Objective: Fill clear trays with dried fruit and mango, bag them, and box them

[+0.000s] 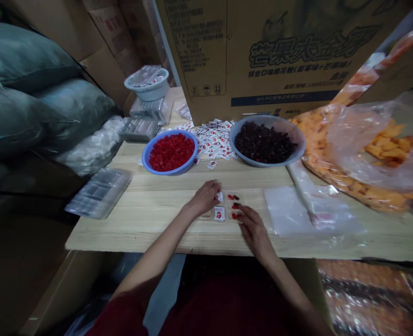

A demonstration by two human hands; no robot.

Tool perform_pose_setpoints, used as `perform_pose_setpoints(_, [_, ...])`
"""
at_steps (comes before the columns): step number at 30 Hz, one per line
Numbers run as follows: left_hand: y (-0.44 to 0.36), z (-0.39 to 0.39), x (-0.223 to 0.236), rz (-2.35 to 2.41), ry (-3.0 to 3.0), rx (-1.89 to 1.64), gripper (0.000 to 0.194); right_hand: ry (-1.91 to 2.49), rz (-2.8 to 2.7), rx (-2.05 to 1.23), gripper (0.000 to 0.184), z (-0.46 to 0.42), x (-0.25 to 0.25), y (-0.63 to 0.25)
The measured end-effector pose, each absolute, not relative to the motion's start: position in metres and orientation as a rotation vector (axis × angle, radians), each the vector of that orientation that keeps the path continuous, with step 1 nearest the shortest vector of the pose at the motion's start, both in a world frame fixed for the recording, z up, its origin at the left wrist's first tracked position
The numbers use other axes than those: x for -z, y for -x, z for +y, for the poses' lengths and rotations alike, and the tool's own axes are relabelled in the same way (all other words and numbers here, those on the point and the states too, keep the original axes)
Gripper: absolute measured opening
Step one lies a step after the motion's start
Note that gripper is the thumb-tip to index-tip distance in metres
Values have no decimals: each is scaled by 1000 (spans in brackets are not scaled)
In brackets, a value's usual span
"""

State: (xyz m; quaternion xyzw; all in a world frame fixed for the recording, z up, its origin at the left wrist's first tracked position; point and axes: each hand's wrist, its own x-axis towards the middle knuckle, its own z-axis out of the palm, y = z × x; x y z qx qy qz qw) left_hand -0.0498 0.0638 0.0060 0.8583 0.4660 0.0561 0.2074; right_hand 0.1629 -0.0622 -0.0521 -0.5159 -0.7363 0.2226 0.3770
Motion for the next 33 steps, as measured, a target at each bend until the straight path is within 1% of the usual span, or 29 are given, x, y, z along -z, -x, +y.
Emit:
perform_pose_setpoints(6, [50,61,-10,1403,-2280,-181,12,1315,-1931,-574,25,-62,47,-165])
perform_pose_setpoints(8, [50,57,-9,1513,-2200,-236,4,1317,-1936,-556,24,-62,47,-165])
perform_pose_setpoints(9, [50,54,-8,1576,-2156,-261,3,1317,-1942,-549,23,-62,47,-165])
perform_pose_setpoints(13, [47,39,-6,1713,-2065,-280,15,1327,-1976,-528,23,-65,44,-166])
perform_pose_setpoints(17, [45,28,-7,1754,-2222,-318,16,1322,-1977,-512,22,-66,41,-168])
perform_pose_setpoints(20, [44,27,-2,1643,-2301,-386,11,1315,-1969,-531,23,-65,44,-168])
perform_pose_setpoints(24, [43,28,4,1465,-2352,-379,16,1326,-1940,-538,24,-72,42,-162])
perform_pose_setpoints(27, [44,27,-1,1485,-2318,-529,22,1332,-1939,-579,35,-80,22,-169])
perform_pose_setpoints(29, [48,25,-7,1527,-2253,-651,30,1352,-1902,-589,42,-76,-3,-193])
perform_pose_setpoints(31, [55,23,-14,1543,-2194,-704,37,1391,-1751,-471,37,-60,-35,-241])
perform_pose_setpoints(33, [62,19,-18,1539,-2156,-719,38,1482,-1556,-259,31,-32,-66,-312])
